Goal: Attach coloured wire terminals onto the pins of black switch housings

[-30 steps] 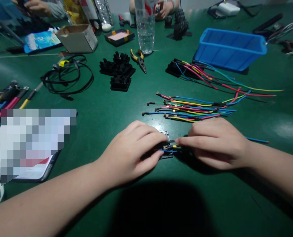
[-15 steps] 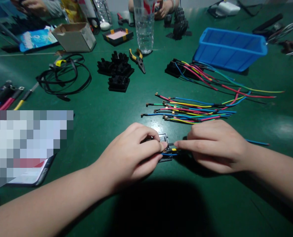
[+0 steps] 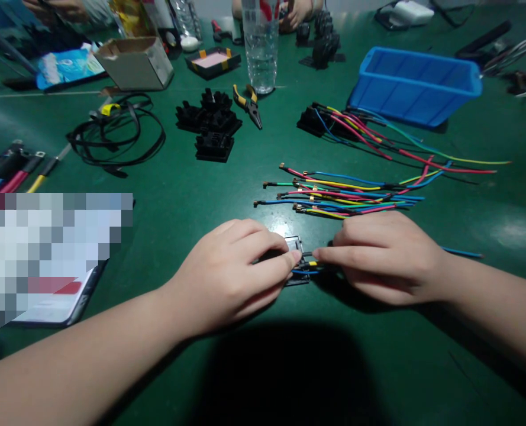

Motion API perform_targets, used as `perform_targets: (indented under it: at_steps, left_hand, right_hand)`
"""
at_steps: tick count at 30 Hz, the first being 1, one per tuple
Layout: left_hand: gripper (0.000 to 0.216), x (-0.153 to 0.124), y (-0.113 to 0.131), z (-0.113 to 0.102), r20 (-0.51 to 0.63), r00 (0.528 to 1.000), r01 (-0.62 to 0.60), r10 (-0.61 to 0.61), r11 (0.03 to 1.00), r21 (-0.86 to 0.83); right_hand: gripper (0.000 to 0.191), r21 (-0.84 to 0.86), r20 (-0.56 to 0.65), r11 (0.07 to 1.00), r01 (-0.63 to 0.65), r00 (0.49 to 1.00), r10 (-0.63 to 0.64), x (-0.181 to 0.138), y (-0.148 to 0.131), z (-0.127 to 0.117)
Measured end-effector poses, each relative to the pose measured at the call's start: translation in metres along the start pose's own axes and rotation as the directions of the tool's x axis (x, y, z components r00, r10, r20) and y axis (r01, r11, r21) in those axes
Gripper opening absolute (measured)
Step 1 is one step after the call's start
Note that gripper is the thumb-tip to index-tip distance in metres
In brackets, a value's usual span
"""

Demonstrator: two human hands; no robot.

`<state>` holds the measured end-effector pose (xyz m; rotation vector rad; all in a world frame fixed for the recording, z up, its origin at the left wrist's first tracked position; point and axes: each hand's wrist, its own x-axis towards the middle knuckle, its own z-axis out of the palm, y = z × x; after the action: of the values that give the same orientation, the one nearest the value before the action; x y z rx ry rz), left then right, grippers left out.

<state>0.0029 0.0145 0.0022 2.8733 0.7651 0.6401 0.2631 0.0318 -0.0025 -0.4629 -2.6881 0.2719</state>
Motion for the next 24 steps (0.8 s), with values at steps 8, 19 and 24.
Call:
perform_targets:
  at_steps: [8, 19, 24]
  left_hand:
    - [0.022, -0.0028, 0.0019, -0.0007, -0.050, 0.998, -0.042, 0.050, 0.987, 0.154]
    - [0.026, -0.0059, 0.0014, -0.0026, -0.021, 0.992, -0.119, 0.128, 0.964, 0.240]
    - [0.026, -0.0036, -0.0002, -0.0005, -0.042, 0.999, -0.001, 0.000, 1.000, -0.003]
  right_hand:
    - [0.025, 0.024, -0.004, 0.999, -0.031, 1.000, 0.031, -0.0005, -0.0004, 0.0021]
    - [0.025, 0.016, 0.001, 1.000, -0.023, 1.000, 0.023, -0.0005, 0.0002, 0.0017]
    - [0.024, 0.008, -0.002, 1.000, -0.016, 1.000, 0.016, 0.0006, -0.0001, 0.0014]
